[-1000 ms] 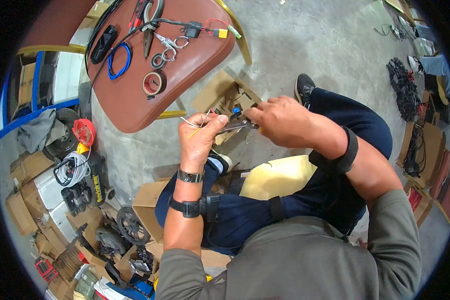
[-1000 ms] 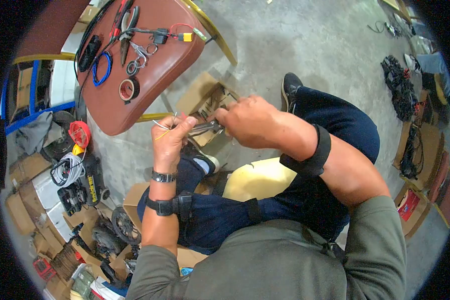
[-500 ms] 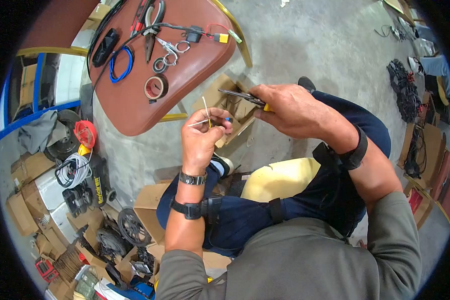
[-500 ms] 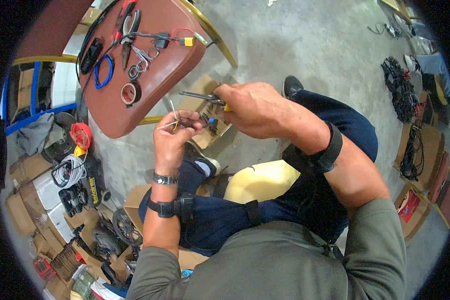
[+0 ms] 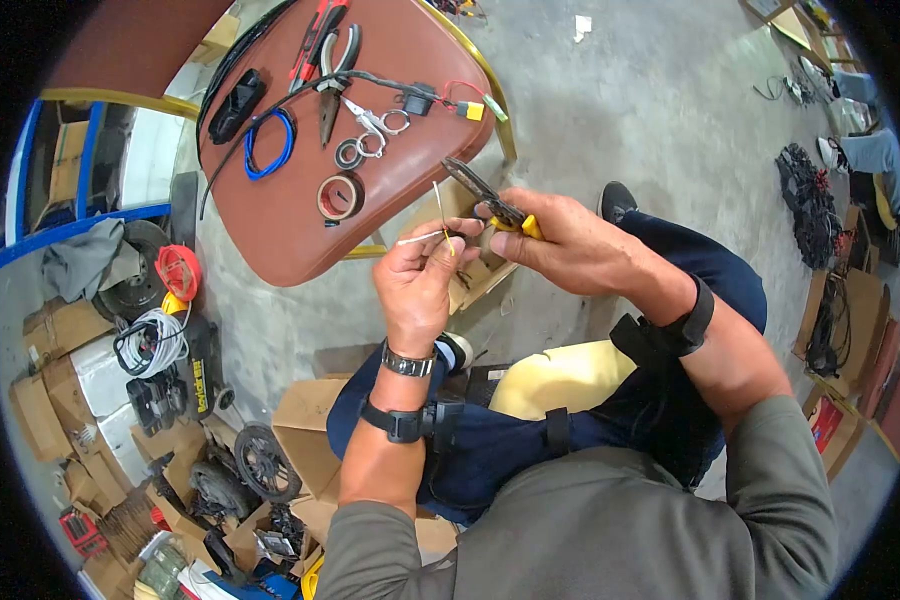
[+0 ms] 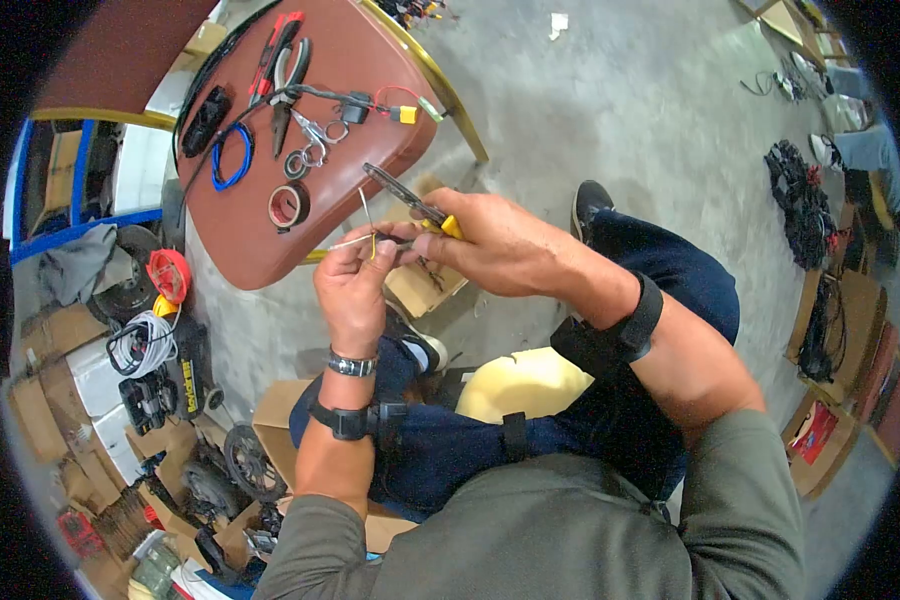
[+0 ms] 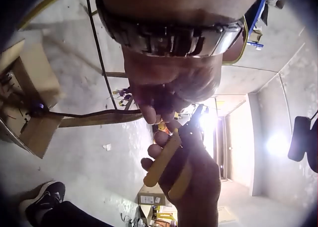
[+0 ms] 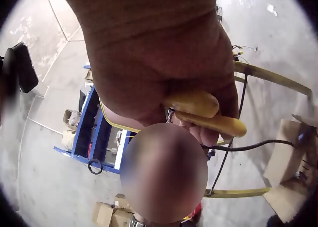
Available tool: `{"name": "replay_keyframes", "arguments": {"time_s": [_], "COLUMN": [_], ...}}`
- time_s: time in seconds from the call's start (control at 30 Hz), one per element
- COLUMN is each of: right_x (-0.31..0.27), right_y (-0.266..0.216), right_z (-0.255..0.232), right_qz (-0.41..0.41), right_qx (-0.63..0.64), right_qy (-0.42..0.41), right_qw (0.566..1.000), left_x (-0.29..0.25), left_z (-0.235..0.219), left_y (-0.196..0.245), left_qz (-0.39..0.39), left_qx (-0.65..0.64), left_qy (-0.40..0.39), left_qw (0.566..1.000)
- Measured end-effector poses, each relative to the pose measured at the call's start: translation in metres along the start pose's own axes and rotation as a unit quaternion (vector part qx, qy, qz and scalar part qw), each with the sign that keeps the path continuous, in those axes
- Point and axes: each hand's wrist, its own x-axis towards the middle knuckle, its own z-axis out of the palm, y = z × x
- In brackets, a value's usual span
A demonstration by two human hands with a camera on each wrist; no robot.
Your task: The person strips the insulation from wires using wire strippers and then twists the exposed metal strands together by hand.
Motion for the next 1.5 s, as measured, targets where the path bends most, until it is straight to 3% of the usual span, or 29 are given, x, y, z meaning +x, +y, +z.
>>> {"name": "replay_keyframes", "arguments": {"time_s": [0.37,0.57,0.93,1.5], "right_x": [0.007,0.007,0.001,0.003], "right_y": [-0.003,-0.01,0.002,-0.008], "right_z": [-0.007,-0.016,-0.014,-0.015], "right_qz": [0.04,0.079,0.062,0.076], "right_qx": [-0.003,-0.013,0.049,-0.015], "right_qy": [-0.039,-0.069,-0.093,-0.092], "right_qw": [0.998,0.994,0.993,0.993], "left_x": [0.006,0.011,0.012,0.012], "left_z": [0.001,-0.001,-0.001,-0.003], "left_y": [-0.006,-0.006,-0.009,-0.005], "left_qz": [0.139,0.169,0.128,0.101], "left_qx": [0.1,0.114,0.088,0.1], "left_qy": [0.019,0.029,0.065,0.077], "left_qw": [0.985,0.978,0.986,0.987]}}
